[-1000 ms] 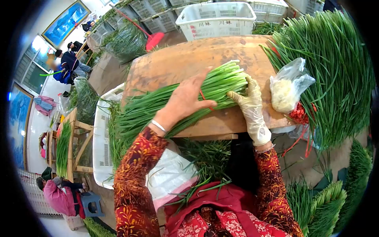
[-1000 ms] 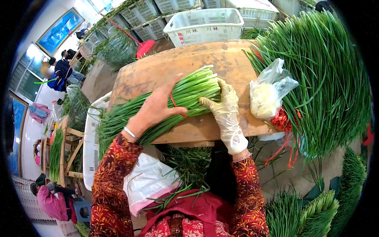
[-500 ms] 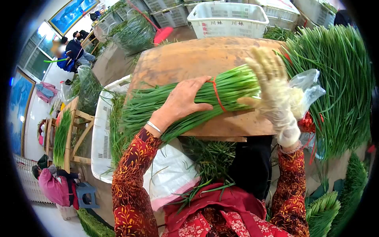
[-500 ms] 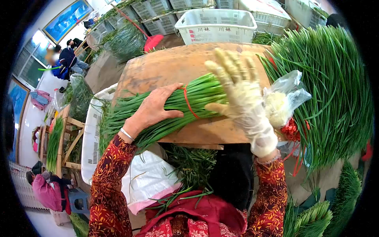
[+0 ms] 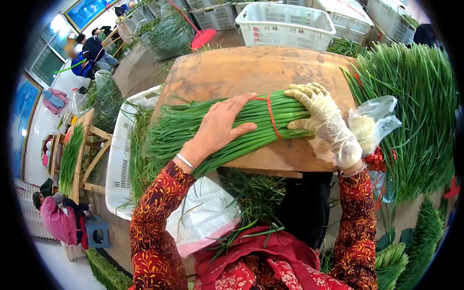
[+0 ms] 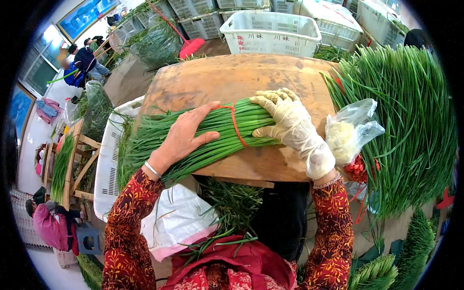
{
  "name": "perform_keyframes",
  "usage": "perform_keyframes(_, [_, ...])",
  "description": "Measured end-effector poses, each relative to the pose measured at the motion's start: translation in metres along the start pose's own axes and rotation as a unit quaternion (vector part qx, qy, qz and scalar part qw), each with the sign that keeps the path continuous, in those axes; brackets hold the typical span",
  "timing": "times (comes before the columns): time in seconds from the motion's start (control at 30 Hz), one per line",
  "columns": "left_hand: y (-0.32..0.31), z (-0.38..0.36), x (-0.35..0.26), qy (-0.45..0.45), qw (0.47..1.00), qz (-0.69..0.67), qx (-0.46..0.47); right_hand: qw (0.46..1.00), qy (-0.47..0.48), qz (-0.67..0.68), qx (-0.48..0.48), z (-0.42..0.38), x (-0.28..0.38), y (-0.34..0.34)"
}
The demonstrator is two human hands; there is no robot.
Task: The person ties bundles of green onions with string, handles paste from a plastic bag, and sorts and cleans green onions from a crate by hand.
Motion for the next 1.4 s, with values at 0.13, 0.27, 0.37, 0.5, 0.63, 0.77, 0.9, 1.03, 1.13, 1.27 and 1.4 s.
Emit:
perform_keyframes(0.13, [0.009,-0.011,-0.024,-0.094,0.994,0.047,-0.036,1.0,-0.003,0.017,-0.012,-0.001,0.004,0.005])
perform_keyframes(0.27, [0.006,-0.02,-0.028,-0.114,0.989,0.079,-0.052,1.0,-0.01,0.023,-0.008,0.0,0.002,-0.001])
perform_keyframes(0.37, [0.0,-0.031,-0.028,-0.11,0.989,0.077,-0.061,0.999,-0.001,0.032,-0.013,-0.003,0.001,0.008])
perform_keyframes(0.5, [0.016,-0.025,-0.039,-0.097,0.99,0.079,-0.064,0.999,-0.028,-0.03,-0.025,0.011,0.013,0.051])
perform_keyframes(0.63, [0.01,0.0,-0.021,-0.044,0.987,0.142,-0.064,0.995,-0.095,-0.024,0.0,0.048,0.034,0.028])
perform_keyframes(0.77, [-0.013,0.013,0.002,0.028,0.989,0.143,-0.005,0.966,-0.109,-0.084,0.22,0.072,0.041,-0.025])
perform_keyframes(0.9, [-0.016,0.001,-0.004,-0.017,0.992,0.118,-0.043,0.981,-0.145,0.011,0.125,0.061,0.041,-0.01])
perform_keyframes(1.03, [-0.013,-0.003,-0.007,0.05,0.996,0.057,-0.039,0.98,-0.151,0.005,0.127,0.061,0.043,-0.011])
perform_keyframes(1.13, [-0.009,-0.006,-0.006,0.029,0.998,-0.009,-0.052,0.972,-0.185,0.047,0.14,0.055,0.04,-0.008])
perform_keyframes(1.27, [-0.01,-0.009,-0.007,0.027,0.999,0.005,-0.04,0.941,-0.238,0.214,0.11,0.042,0.026,-0.014])
perform_keyframes(1.4, [-0.008,-0.011,-0.004,0.038,0.995,-0.056,-0.067,0.96,-0.201,0.192,0.042,0.049,0.028,-0.004])
Point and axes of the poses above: each hand's wrist, its own z-axis towards the middle knuckle, its own y-axis out of the back of the hand, x = y × z, the point moved 9 cm from there along z, towards the middle knuckle, and after that the axes turned 14 degrees about -z, right-handed, at the moved point
